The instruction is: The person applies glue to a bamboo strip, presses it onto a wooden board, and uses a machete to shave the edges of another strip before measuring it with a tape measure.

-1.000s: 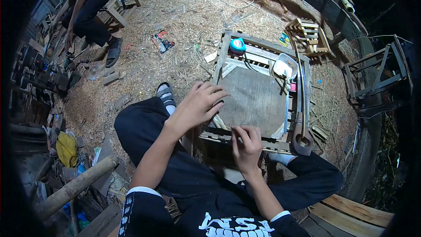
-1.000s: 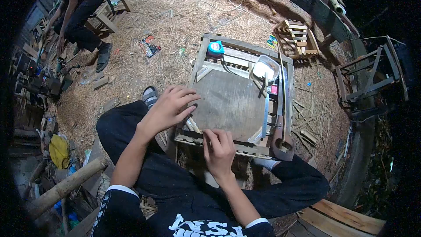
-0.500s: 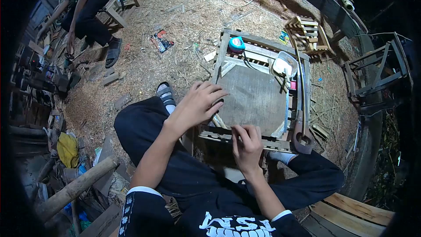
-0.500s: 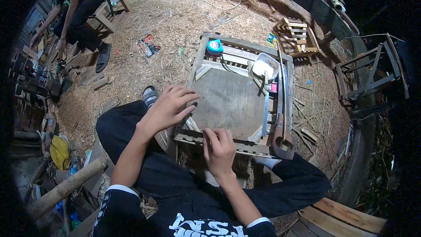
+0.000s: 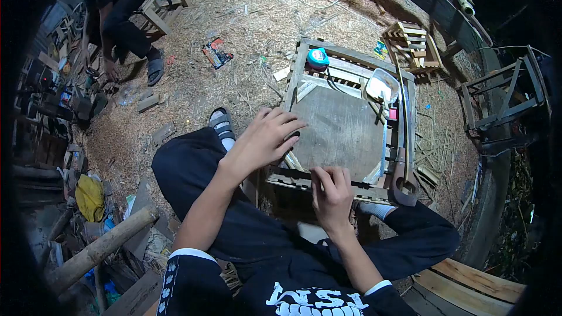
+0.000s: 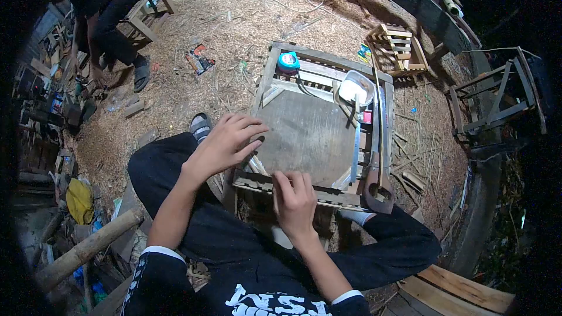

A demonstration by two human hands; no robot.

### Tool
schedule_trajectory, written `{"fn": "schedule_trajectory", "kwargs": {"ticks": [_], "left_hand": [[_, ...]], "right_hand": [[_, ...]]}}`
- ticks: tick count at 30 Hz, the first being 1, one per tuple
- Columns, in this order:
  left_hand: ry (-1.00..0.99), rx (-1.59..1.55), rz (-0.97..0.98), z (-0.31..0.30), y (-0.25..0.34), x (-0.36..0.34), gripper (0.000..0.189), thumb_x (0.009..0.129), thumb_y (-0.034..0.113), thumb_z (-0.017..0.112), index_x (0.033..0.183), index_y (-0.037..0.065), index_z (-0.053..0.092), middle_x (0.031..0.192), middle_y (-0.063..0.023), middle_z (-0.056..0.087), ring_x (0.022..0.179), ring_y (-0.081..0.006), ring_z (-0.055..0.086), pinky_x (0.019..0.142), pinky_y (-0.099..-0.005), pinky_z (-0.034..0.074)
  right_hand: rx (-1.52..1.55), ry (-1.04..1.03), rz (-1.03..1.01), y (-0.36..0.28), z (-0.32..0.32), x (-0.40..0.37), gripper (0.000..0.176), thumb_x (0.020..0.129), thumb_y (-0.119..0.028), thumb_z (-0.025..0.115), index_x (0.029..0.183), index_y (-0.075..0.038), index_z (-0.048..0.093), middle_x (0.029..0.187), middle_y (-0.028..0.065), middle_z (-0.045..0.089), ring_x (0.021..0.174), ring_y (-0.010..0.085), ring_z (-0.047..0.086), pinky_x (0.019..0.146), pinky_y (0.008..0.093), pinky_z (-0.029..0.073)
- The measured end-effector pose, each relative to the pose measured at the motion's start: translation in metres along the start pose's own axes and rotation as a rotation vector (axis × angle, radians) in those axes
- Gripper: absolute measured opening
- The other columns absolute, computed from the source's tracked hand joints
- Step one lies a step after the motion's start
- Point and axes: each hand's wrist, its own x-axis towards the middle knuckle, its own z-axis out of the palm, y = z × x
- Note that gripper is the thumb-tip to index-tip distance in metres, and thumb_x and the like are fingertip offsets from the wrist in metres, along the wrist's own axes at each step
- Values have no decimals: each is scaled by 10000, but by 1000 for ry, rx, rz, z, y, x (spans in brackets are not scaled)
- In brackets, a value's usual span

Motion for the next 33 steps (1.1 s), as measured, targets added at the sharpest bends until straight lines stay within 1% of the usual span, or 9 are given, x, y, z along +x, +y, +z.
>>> {"fn": "schedule_trajectory", "kwargs": {"ticks": [1, 5, 10, 13, 20, 23, 25, 28, 33], "left_hand": [[0, 0, -2, 0, 0, 0, 351, 967, 199, 700, 1298, 80, 699, 1297, -99, 671, 1272, -292, 581, 1110, -432, 406], [-16, 0, -16, -1, 2, -1, 354, 966, 197, 700, 1301, 83, 701, 1296, -103, 672, 1265, -295, 583, 1113, -434, 404], [-26, 9, -12, -1, 2, 0, 367, 966, 200, 702, 1315, 87, 699, 1291, -110, 671, 1255, -299, 585, 1113, -436, 401], [-24, -9, -12, 0, 1, 0, 371, 968, 202, 702, 1320, 86, 698, 1286, -113, 671, 1250, -298, 587, 1109, -436, 403], [-21, -8, -14, -2, 3, 0, 368, 971, 203, 699, 1320, 84, 694, 1289, -111, 668, 1252, -296, 586, 1105, -434, 407], [-24, -8, -12, -1, 4, 0, 367, 971, 200, 698, 1319, 84, 693, 1291, -112, 666, 1251, -295, 587, 1104, -429, 409], [-27, -6, -6, -2, 4, 0, 366, 971, 199, 697, 1318, 83, 693, 1291, -113, 665, 1250, -295, 588, 1104, -426, 410], [-13, 9, -2, -1, 3, 0, 365, 972, 199, 698, 1317, 80, 692, 1292, -116, 665, 1251, -295, 587, 1107, -428, 411], [-15, -5, -18, -2, 3, -2, 361, 980, 210, 690, 1316, 78, 694, 1293, -120, 664, 1252, -299, 585, 1111, -438, 412]], "right_hand": [[-12, -27, 10, 0, -2, 0, 244, 831, 5, 781, 1061, -26, 707, 935, 113, 636, 865, 310, 615, 716, 427, 508], [-15, -27, 29, 0, -11, -7, 223, 843, 4, 772, 1055, -17, 705, 923, 114, 626, 855, 314, 604, 716, 429, 501], [25, 14, 69, -6, -6, -2, 199, 872, 10, 763, 1064, -2, 715, 909, 131, 633, 867, 322, 600, 728, 430, 491], [28, 25, 58, -5, 4, 3, 195, 859, -13, 763, 1044, -13, 700, 913, 118, 613, 843, 319, 595, 712, 435, 491], [-26, -42, 33, -3, -10, -4, 217, 838, -30, 777, 1042, -23, 704, 913, 115, 609, 850, 316, 598, 712, 431, 491], [-6, -26, 42, -7, -14, -2, 190, 847, 11, 768, 1027, -14, 715, 885, 119, 624, 844, 317, 595, 710, 429, 483], [-14, -1, 47, -10, -10, 2, 202, 838, -37, 777, 1027, -28, 706, 896, 116, 609, 842, 318, 600, 706, 434, 493], [-17, 3, 34, -10, -1, 7, 189, 846, -44, 770, 1022, -26, 705, 883, 117, 604, 834, 320, 596, 702, 438, 490], [-35, -36, 52, -10, -7, -2, 187, 848, -48, 765, 1024, -25, 703, 870, 118, 592, 821, 318, 586, 693, 441, 482]]}}
